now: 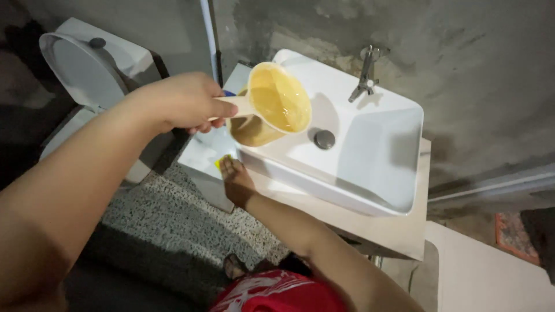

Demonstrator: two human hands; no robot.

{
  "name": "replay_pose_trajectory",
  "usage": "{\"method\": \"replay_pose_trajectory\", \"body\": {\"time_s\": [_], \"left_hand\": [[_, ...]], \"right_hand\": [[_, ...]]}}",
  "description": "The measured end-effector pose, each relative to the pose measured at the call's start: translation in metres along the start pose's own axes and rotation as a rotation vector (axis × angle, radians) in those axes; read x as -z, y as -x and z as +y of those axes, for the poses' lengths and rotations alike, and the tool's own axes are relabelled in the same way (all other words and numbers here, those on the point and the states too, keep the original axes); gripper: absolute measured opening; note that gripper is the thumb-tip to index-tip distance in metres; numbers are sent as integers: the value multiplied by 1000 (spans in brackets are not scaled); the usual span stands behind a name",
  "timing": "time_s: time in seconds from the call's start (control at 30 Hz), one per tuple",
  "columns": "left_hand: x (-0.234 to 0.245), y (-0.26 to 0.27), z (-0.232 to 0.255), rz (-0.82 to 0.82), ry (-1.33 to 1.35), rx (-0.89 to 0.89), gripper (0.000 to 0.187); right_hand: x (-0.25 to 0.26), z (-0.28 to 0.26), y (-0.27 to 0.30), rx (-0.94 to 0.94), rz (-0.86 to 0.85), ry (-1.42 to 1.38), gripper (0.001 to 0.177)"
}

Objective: Scrubbing and rinsing a bathroom sink and surrounding area with a sponge and cleaning agents.

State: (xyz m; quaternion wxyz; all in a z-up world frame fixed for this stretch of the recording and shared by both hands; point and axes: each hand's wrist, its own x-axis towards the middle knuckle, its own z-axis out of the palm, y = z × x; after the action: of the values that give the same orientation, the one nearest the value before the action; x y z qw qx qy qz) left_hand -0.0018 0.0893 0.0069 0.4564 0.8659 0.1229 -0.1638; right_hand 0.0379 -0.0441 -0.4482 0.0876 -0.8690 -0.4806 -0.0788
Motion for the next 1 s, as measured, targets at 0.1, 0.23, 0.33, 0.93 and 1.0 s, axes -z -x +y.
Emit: {"method": "replay_pose_trajectory", "body": {"time_s": [0.1,0.23,0.33,0.93,1.0], "left_hand": [[22,4,-13,18,-68,4,33],[41,-1,-27,42,32,56,30],[47,0,-39,28,54,136,35],[114,-74,-35,-21,-168,-24,36],[111,-87,-22,-14,-276,-85,39]], "right_hand": [[21,-5,-45,5,-10,18,65],[92,-24,-103,-151,-213,-105,78],[82,-21,-125,-322,-286,-213,82],[211,53,-43,-466,-49,-1016,36],[263,75,-43,-904,-50,-935,39]]}}
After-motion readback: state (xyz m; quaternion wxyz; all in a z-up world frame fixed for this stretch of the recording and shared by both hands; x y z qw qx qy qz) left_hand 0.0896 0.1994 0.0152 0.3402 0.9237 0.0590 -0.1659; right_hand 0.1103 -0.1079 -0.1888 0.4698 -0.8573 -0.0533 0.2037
